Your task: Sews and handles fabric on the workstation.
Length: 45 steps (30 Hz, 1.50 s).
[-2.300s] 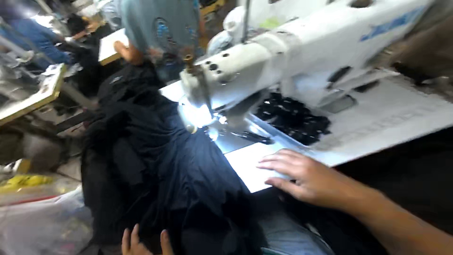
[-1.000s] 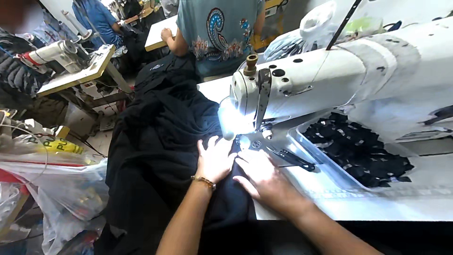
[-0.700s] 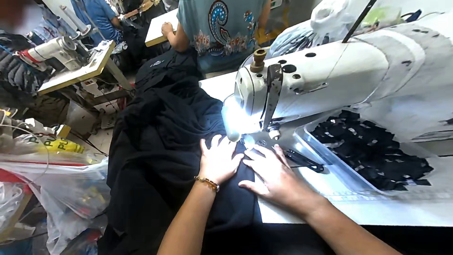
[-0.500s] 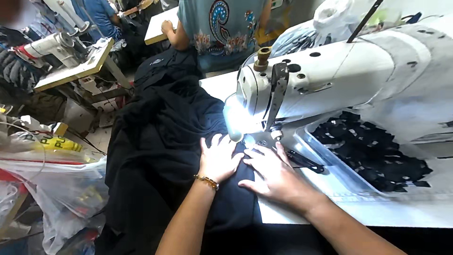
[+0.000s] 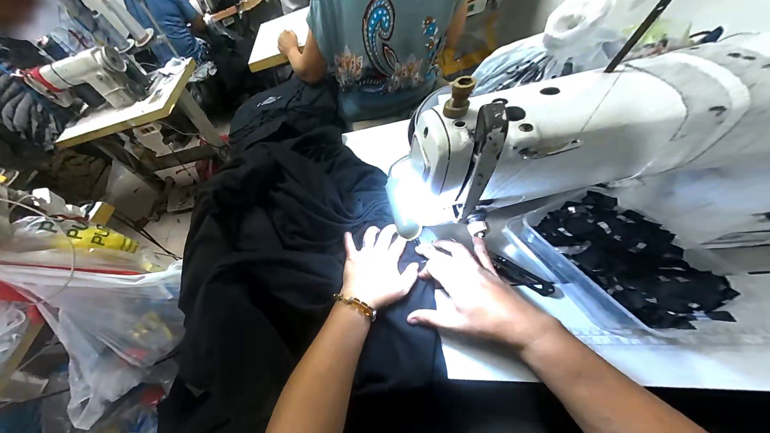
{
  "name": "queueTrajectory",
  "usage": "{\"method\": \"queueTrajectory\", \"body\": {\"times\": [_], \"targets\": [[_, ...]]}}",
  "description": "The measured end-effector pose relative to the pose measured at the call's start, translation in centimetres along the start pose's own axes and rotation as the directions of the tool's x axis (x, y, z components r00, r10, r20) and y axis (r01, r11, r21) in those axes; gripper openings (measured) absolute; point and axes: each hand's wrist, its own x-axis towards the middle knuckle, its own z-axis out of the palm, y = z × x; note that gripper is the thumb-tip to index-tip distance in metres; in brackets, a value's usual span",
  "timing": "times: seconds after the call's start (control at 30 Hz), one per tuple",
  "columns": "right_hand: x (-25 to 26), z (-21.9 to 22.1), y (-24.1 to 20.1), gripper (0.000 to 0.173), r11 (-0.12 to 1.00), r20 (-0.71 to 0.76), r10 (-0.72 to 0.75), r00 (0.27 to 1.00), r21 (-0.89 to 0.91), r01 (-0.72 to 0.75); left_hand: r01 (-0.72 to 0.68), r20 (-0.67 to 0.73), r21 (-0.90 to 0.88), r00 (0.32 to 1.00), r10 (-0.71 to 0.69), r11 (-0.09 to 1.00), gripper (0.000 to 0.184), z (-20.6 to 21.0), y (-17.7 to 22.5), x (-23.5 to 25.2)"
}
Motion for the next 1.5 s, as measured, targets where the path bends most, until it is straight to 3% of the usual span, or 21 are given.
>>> {"method": "queueTrajectory", "body": {"times": [0.13,0.37,0.63,0.73,0.83,0.93,1.13,1.23,1.27,1.4,1.5], "targets": [[0.1,0.6,0.3,0.077,0.999,-0.087,-0.032,0.996,-0.022,0.031,-0.007,0.004,0.018,1.000,0.007,1.000,0.062,0.0,-0.4,0.7],[-0.4,0.9,0.0,0.079,0.997,-0.117,-0.047,0.992,-0.072,0.039,-0.018,0.021,0.027,1.000,0.017,0.999,0.062,0.1,-0.5,0.7],[-4.6,-1.3,0.6,0.062,0.998,-0.193,-0.068,0.979,-0.008,0.067,-0.121,-0.159,0.083,0.978,0.133,0.989,0.065,0.5,-1.1,-2.1],[-6.0,-6.9,3.3,0.039,0.996,-0.222,0.081,0.972,-0.012,-0.086,-0.142,-0.272,0.137,0.946,0.175,0.980,0.062,0.8,-1.4,-2.9],[-6.9,-12.4,6.7,0.026,0.944,-0.287,0.302,0.909,-0.043,-0.327,-0.173,-0.417,0.147,0.882,0.220,0.974,0.053,0.8,-1.2,-3.8],[-6.3,-14.9,9.4,0.019,0.850,-0.195,0.498,0.845,-0.086,-0.520,-0.202,-0.523,0.175,0.810,0.264,0.964,0.045,1.2,-0.6,-4.7],[-3.6,-12.9,11.0,0.020,0.855,0.017,0.518,0.855,-0.045,-0.517,-0.218,-0.512,0.149,0.818,0.264,0.965,0.040,2.1,0.1,-5.9],[-2.1,-12.0,10.7,0.043,0.746,0.076,0.666,0.742,-0.097,-0.659,-0.229,-0.498,0.132,0.826,0.264,0.964,0.037,2.4,0.3,-6.6],[-1.8,-11.9,10.6,0.043,0.717,0.079,0.697,0.713,-0.101,-0.690,-0.230,-0.500,0.129,0.825,0.263,0.965,0.037,2.4,0.4,-6.7],[-2.0,-11.7,11.1,0.018,0.750,-0.009,0.661,0.750,-0.015,-0.661,-0.233,-0.508,0.103,0.823,0.253,0.967,0.035,2.4,0.7,-7.1],[-2.6,-12.5,10.3,0.015,0.759,-0.083,0.650,0.755,0.036,-0.650,-0.259,-0.527,0.056,0.813,0.249,0.964,0.033,2.2,1.3,-7.1]]}}
